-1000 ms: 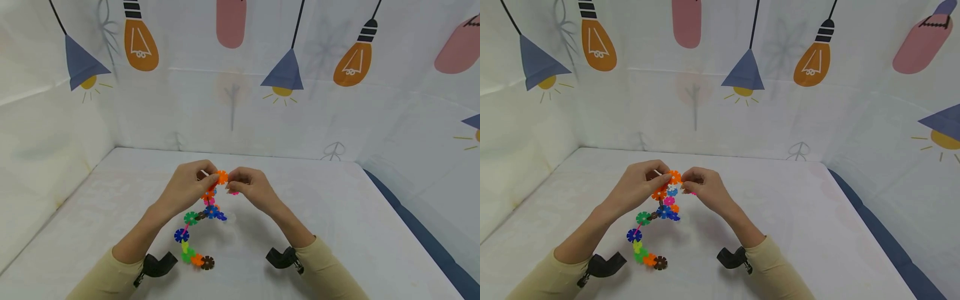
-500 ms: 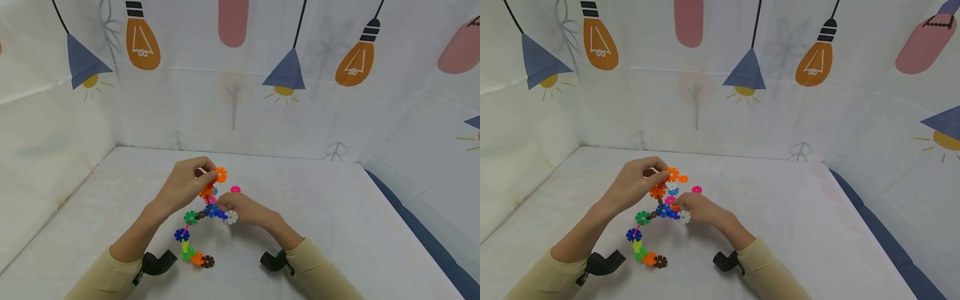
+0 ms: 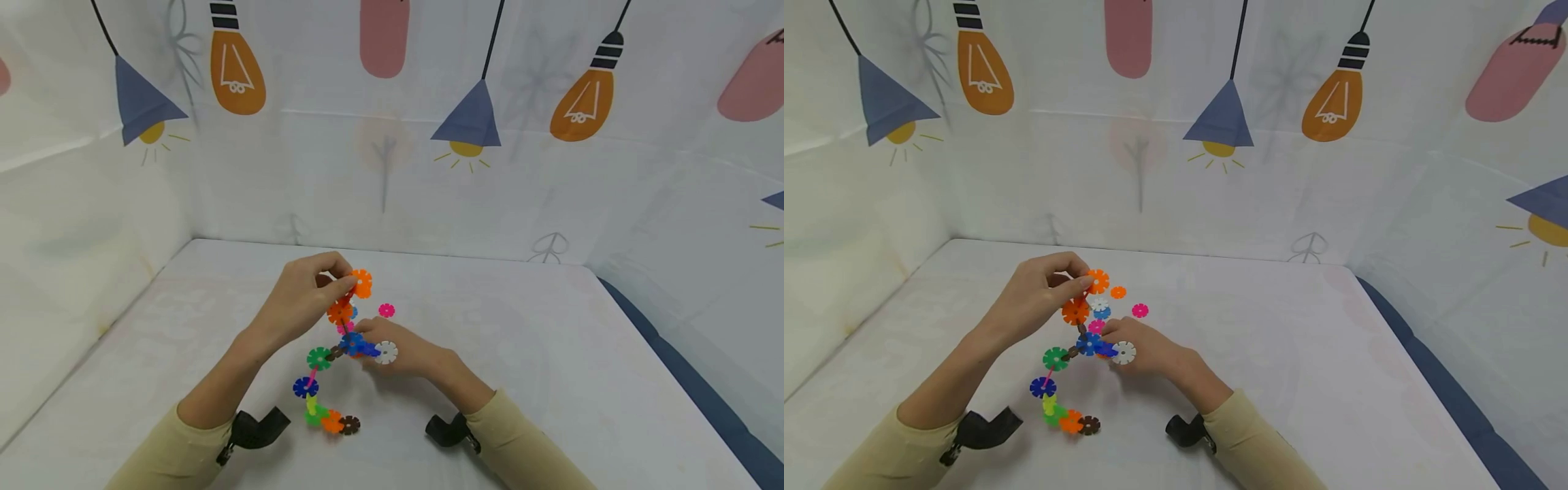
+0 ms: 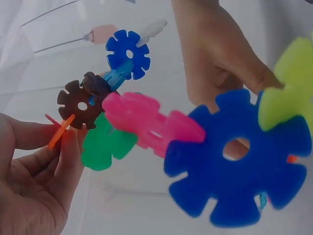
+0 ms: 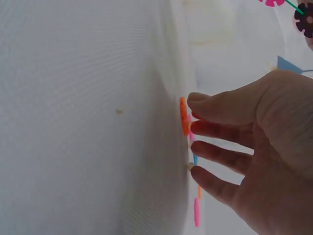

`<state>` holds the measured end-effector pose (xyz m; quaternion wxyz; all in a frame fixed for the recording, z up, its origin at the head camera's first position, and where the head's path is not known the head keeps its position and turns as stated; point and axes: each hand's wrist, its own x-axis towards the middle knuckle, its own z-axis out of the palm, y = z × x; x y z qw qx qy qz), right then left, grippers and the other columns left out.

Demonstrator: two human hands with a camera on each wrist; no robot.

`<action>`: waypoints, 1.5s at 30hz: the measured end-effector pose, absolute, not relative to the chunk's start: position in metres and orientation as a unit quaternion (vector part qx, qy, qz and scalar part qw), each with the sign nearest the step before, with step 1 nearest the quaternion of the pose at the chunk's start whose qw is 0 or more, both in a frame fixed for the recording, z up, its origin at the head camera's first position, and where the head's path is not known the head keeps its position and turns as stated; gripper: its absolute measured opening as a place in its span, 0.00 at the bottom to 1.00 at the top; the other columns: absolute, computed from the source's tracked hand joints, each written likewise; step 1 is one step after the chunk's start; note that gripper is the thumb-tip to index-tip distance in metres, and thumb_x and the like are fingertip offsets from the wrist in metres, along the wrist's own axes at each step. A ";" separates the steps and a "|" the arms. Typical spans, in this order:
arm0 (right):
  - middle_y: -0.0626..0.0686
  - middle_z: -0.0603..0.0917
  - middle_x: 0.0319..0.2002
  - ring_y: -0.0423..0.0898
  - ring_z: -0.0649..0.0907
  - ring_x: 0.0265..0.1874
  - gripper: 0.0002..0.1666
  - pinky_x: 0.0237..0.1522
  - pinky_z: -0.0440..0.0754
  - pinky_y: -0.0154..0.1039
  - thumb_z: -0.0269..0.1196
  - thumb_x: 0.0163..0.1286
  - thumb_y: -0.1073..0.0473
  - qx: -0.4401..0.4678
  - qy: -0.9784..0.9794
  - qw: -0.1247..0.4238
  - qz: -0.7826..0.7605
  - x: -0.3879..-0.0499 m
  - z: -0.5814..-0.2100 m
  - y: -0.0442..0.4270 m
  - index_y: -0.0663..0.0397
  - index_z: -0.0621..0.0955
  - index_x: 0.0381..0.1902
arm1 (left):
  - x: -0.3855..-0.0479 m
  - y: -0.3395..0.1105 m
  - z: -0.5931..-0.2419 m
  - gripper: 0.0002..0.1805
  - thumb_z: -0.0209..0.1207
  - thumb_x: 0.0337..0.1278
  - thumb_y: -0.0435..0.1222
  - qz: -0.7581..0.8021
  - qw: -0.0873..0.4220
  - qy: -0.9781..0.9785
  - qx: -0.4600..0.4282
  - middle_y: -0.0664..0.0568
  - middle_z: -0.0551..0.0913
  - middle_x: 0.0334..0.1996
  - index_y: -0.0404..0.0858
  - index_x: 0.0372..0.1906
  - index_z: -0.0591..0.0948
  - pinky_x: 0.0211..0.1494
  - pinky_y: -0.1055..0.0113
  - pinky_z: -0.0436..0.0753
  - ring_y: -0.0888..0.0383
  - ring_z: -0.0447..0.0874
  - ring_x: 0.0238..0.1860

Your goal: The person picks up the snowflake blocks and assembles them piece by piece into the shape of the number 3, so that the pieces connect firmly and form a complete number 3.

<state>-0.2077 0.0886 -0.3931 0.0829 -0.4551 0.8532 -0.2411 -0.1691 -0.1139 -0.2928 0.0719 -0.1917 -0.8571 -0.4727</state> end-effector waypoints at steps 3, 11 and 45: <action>0.48 0.82 0.50 0.42 0.78 0.52 0.12 0.58 0.78 0.33 0.67 0.66 0.60 -0.452 0.858 0.077 -0.231 -0.207 -0.395 0.087 0.51 0.85 0.48 | -0.169 -0.114 -0.292 0.06 0.57 0.69 0.40 -0.475 0.070 -0.856 -0.192 0.53 0.85 0.29 0.46 0.35 0.81 0.34 0.60 0.84 0.57 0.86 0.31; 0.47 0.78 0.35 0.40 0.74 0.37 0.06 0.42 0.75 0.28 0.68 0.65 0.60 -0.433 0.875 0.063 -0.208 -0.207 -0.397 0.082 0.52 0.85 0.40 | -0.171 -0.112 -0.290 0.07 0.57 0.70 0.41 -0.498 0.053 -0.843 -0.198 0.52 0.85 0.31 0.44 0.36 0.81 0.37 0.58 0.85 0.56 0.88 0.34; 0.46 0.85 0.33 0.40 0.80 0.33 0.07 0.43 0.83 0.31 0.63 0.67 0.69 -0.380 0.854 0.096 -0.343 -0.218 -0.379 0.102 0.51 0.84 0.36 | -0.173 -0.108 -0.301 0.05 0.58 0.69 0.41 -0.504 0.021 -0.841 -0.195 0.52 0.85 0.32 0.46 0.36 0.81 0.39 0.58 0.83 0.55 0.88 0.35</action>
